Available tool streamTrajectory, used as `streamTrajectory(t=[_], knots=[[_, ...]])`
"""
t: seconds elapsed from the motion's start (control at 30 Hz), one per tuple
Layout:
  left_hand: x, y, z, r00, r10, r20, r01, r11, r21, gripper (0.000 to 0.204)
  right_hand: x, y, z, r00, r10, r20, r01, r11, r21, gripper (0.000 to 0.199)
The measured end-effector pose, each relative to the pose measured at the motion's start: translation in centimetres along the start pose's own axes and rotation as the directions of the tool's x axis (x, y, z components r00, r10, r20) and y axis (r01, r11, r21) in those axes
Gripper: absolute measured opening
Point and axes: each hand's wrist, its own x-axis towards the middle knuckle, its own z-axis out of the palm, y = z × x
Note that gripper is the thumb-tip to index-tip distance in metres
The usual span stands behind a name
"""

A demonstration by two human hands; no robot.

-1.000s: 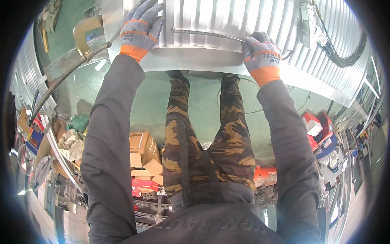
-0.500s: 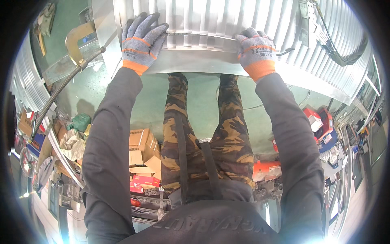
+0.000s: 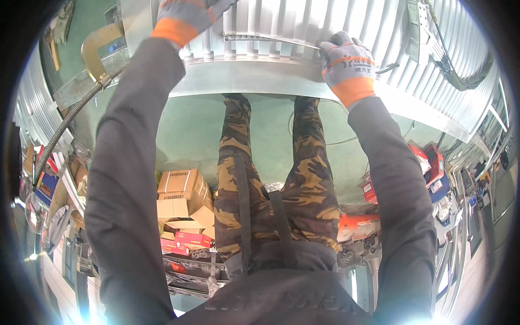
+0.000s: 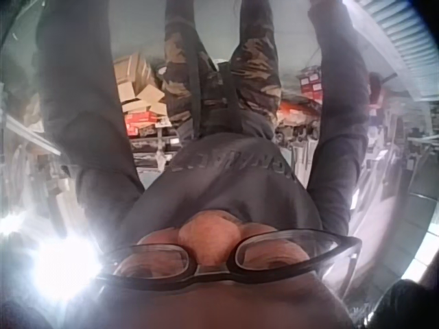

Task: The person welds a metal strip to the edge of a large corrugated metal panel using a handheld welding torch. They repeatedly measure the seam with a tape measure and tap the panel with a rubber mallet to align the joint before welding. The person works on the panel while standing in a workshop.

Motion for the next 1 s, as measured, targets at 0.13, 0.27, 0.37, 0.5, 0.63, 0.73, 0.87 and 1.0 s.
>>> streamTrajectory(t=[0.13,0.27,0.37,0.5,0.63,0.73,0.87,1.0], knots=[[2.2,-0.5,-1.0,0.859,0.308,-0.410,-0.397,0.905,-0.152,0.052,-0.1,-0.1,-0.3,1.000,0.019,0.019,-0.019,1.000,-0.009,0.028],[2.2,-0.3,-0.4,0.849,0.298,-0.437,-0.413,0.890,-0.195,0.053,-0.1,0.1,-0.1,0.999,0.023,0.026,-0.023,1.000,-0.005,0.027],[2.1,-0.3,-1.2,0.896,0.286,-0.339,-0.355,0.920,-0.163,0.064,-0.1,0.1,-0.1,0.998,0.035,0.046,-0.036,0.999,0.025,0.030],[1.5,1.1,-4.0,0.959,0.187,-0.212,-0.224,0.960,-0.165,0.085,-0.4,-0.2,0.3,1.000,0.027,-0.011,-0.026,0.998,0.051,0.040],[1.6,4.4,-10.5,0.998,0.023,0.060,-0.029,0.996,0.089,0.107,-1.6,0.3,0.2,1.000,0.028,-0.012,-0.027,0.991,0.128,0.055],[2.4,5.4,-12.0,0.984,-0.044,0.173,0.012,0.983,0.182,0.113,-3.4,1.7,1.2,0.993,-0.062,-0.102,0.083,0.974,0.209,0.066],[3.6,4.8,-12.2,0.966,-0.041,0.254,0.015,0.994,0.104,0.116,-5.4,1.9,0.5,0.966,-0.161,-0.202,0.221,0.921,0.321,0.067],[3.9,4.8,-12.4,0.967,-0.034,0.254,0.014,0.997,0.080,0.119,-5.1,-1.8,0.8,0.991,-0.063,-0.115,0.108,0.893,0.437,0.068]])
